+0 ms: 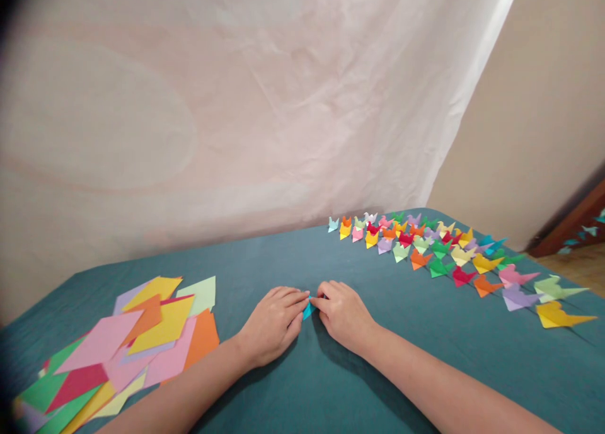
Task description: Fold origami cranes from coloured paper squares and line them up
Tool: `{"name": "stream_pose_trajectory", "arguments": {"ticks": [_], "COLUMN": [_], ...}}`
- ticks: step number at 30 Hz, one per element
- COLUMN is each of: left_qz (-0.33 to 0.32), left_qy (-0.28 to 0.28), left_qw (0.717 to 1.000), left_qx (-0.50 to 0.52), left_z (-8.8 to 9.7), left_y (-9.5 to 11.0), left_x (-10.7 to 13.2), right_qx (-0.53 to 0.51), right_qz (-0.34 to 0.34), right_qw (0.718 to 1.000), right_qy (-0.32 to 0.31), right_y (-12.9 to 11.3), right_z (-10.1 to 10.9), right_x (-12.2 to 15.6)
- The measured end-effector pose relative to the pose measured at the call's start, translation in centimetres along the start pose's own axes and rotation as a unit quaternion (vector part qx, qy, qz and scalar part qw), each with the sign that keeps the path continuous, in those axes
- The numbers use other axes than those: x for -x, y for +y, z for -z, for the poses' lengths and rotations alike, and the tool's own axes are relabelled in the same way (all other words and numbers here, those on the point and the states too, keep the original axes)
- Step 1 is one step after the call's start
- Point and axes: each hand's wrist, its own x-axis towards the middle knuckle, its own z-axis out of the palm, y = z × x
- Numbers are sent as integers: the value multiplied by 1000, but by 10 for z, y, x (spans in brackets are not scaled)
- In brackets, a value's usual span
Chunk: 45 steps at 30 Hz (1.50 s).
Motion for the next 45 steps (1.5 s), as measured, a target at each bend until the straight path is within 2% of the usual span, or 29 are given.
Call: {"name": "stream_pose_trajectory", "arguments": {"ticks": [5,10,25,36,42,45], "left_qz": [-27,-37,-35,-32,-32,-35], "left_qy": [-28,-45,-48,-48,-50,-49], "left_qw": [999,998,998,998,997,997], "left_qx": [30,37,31,37,39,38], "left_z": [6,8,10,10,9,9], "left_y": [-9,-14,-12,-12,-12,-13], "left_x": [-2,-2,-2,-1,-1,-1], "right_qx": [66,86,45,10,-13,-22], "right_qz": [30,42,90,138,135,106], "right_qw": [997,995,995,990,991,994], "right_qy": [-2,1,-25,-18,-22,-13], "right_y": [-3,-4,-6,-12,-12,-7], "right_z": [1,2,4,6,7,5], "right_x": [-1,-2,-2,0,1,2]}}
